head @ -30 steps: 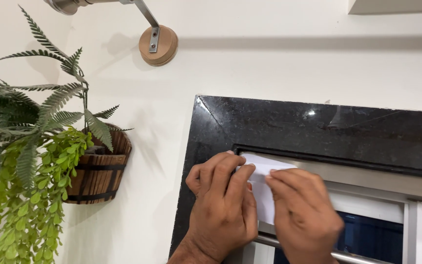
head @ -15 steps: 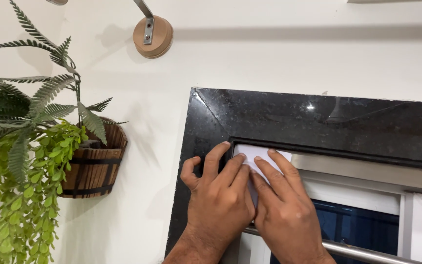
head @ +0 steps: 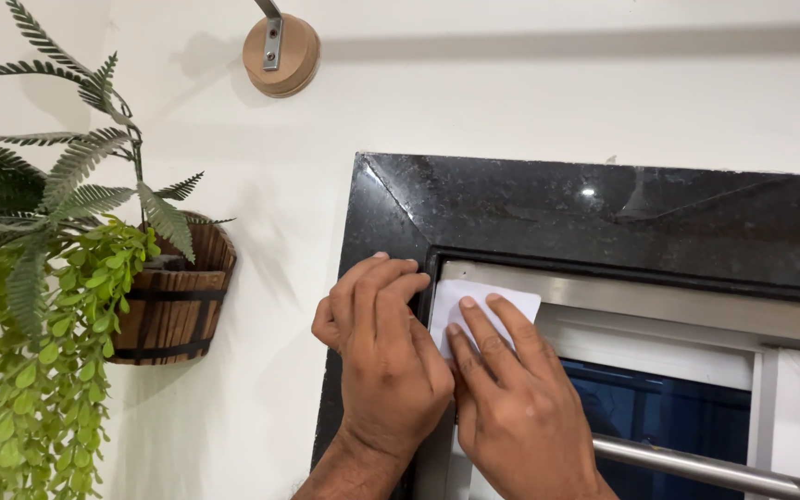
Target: The person uses a white cloth to wipe the black marble window frame and the adjacent white wall. They clean the top horizontal section, the vertical side, and the area around the metal window grille, moving the cloth back and forth to remove dust or smudges.
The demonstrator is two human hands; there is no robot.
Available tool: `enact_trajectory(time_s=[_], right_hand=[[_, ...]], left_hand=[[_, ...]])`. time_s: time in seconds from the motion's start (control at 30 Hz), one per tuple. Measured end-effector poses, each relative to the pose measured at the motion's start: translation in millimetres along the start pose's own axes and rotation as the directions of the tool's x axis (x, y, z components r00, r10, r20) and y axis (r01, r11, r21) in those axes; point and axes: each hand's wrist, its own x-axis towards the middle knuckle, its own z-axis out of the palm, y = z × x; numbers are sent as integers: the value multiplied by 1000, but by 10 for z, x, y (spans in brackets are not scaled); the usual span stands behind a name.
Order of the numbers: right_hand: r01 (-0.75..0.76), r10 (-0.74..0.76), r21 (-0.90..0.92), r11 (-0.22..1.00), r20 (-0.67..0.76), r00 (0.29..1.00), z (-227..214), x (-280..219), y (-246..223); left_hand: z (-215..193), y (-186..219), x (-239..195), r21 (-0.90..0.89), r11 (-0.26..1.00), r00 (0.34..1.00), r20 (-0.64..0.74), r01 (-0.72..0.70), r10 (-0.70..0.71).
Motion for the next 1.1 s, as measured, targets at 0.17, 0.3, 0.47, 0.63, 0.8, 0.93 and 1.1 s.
enact_trajectory(time_s=[0.17, 0.3, 0.47, 0.63, 0.8, 0.93, 1.1], right_hand=[[44, -43, 23, 999, -43, 998, -11, 56, 25], [49, -49, 5, 999, -51, 998, 49, 76, 44], [-13, 19, 102, 995, -57, 998, -23, -80, -90], [-41, 52, 146, 988, -77, 996, -10, -83, -51], [-60, 76, 142, 988, -113, 991, 20, -22, -66], [-73, 90, 188, 979, -87, 992, 21, -201, -174], [-93, 109, 219, 971, -62, 992, 34, -254, -185]], left_hand=[[16, -19, -6, 0, 998, 998, -42, 56, -56], [25, -24, -13, -12, 997, 996, -47, 72, -73], [28, -40, -25, 0, 998, 997, -54, 62, -62], [39, -46, -26, -16, 998, 996, -56, 62, -63], [40, -34, -38, -10, 998, 997, -49, 60, -61], [27, -32, -29, -8, 999, 997, -57, 46, -47], [45, -24, -48, -2, 999, 997, -64, 41, -41]])
